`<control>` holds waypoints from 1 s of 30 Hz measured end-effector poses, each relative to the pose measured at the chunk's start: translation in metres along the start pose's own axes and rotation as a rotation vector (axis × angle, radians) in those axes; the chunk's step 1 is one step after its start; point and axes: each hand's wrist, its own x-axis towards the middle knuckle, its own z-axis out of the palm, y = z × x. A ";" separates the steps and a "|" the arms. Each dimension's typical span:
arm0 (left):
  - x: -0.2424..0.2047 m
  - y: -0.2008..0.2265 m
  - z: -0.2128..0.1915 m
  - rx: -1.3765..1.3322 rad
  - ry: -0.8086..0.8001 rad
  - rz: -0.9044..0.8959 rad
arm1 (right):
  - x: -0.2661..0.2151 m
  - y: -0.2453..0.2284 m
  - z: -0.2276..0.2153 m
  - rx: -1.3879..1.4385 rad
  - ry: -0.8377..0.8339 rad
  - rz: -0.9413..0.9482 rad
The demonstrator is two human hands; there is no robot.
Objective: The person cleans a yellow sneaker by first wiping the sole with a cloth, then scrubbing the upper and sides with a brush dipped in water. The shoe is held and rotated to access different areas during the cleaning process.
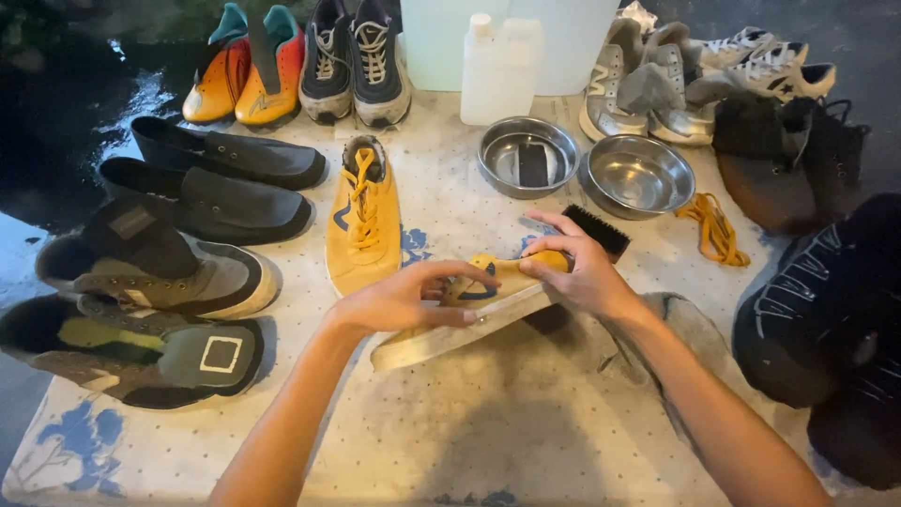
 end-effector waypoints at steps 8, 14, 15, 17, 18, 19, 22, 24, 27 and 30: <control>0.011 -0.029 0.001 -0.193 0.107 0.016 | 0.002 0.031 0.015 0.073 0.075 -0.044; 0.010 -0.036 0.011 -0.190 0.116 0.037 | -0.006 0.010 0.014 0.080 0.105 -0.054; 0.010 -0.035 0.010 -0.181 0.119 0.033 | -0.005 0.007 0.014 0.091 0.112 -0.080; 0.011 -0.035 0.008 -0.168 0.103 0.062 | -0.004 0.006 0.012 0.071 0.117 -0.104; 0.011 -0.036 0.007 -0.155 0.089 0.089 | -0.004 0.005 0.011 0.052 0.121 -0.129; 0.011 -0.037 0.006 -0.154 0.091 0.092 | 0.002 0.011 0.009 0.050 0.121 -0.132; 0.011 -0.048 0.004 -0.170 0.095 0.094 | 0.023 0.023 -0.002 0.010 0.194 -0.234; 0.014 -0.059 0.003 -0.233 0.075 0.107 | 0.046 0.026 -0.022 -0.174 0.280 -0.268; 0.009 -0.050 0.007 -0.307 0.038 0.123 | 0.085 0.029 -0.041 -0.348 0.296 -0.087; 0.011 -0.049 0.006 -0.301 0.050 0.117 | 0.148 0.056 -0.046 -0.506 0.283 0.134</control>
